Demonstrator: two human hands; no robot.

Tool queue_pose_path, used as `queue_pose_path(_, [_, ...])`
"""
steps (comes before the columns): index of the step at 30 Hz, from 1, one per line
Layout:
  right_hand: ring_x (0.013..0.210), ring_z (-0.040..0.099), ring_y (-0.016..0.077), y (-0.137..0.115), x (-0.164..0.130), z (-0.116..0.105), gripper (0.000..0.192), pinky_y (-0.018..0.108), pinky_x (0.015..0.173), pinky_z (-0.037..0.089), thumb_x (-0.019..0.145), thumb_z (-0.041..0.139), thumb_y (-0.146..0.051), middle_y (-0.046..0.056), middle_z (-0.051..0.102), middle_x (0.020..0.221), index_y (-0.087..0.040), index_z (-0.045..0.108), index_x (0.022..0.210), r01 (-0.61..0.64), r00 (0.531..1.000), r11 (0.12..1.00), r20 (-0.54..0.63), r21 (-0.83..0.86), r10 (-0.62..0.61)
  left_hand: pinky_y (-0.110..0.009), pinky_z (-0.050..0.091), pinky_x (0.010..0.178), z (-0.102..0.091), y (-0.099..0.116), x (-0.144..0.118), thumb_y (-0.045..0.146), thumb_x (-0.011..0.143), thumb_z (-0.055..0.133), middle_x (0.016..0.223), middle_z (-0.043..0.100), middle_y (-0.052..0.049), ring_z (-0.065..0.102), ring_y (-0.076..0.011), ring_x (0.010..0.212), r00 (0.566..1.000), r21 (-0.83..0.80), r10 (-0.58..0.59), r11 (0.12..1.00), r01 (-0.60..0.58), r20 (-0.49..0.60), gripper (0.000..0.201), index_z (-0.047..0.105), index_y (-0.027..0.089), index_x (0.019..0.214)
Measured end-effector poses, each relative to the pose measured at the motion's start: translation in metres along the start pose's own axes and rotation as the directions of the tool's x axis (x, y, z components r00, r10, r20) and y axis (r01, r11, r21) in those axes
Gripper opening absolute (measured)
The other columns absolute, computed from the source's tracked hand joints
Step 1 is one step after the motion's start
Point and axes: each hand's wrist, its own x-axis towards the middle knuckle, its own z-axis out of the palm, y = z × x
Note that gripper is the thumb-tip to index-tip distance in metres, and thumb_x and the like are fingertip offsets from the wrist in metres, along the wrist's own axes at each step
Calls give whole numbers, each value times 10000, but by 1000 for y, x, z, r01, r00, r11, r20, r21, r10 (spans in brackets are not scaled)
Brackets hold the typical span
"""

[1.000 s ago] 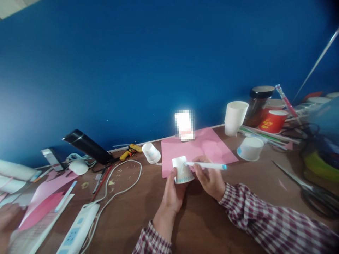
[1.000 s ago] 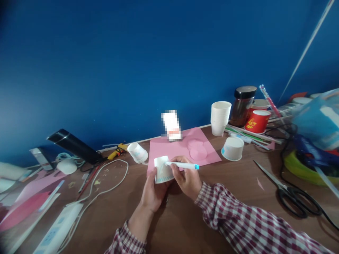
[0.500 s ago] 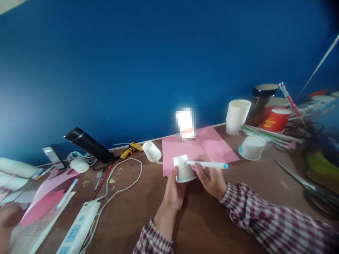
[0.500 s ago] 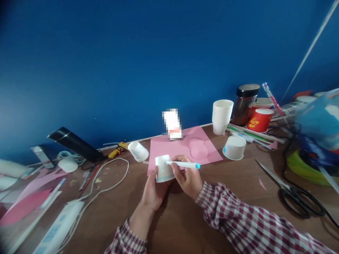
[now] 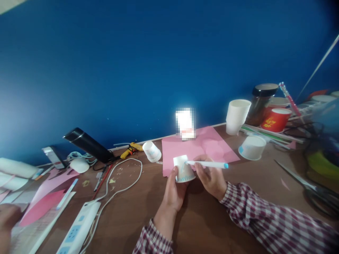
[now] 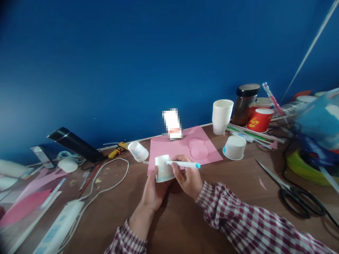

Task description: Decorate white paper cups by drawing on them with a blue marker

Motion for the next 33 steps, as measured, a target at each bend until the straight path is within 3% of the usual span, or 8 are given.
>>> queue_pose_path(17, [726,641,166,4,-2,1,113,257,625,521,925,443,-266,44,629,831,-196,533,927,-34,999,999,29,23,34,-387,478,914,0,0,0,339,831,576,1009,700,-105,634,-240,937,999,1,-16,1000,16,-29,282,667,118,980])
queue_pose_path(26, [711,587,153,2,2,0,89,250,649,503,914,450,-234,33,600,816,-193,529,903,24,1000,999,1,-33,-24,-391,478,920,1,0,0,339,830,580,1021,695,-125,637,-241,927,998,-26,-25,999,23,-57,353,647,86,1067])
queue_pose_path(33, [635,558,129,2,1,-1,86,223,551,464,912,452,-226,16,569,774,-192,528,890,-2,1000,1000,16,-19,2,-391,475,923,-1,0,0,340,840,568,1019,699,-113,630,-232,931,999,-12,-10,1000,10,-46,336,654,100,1059])
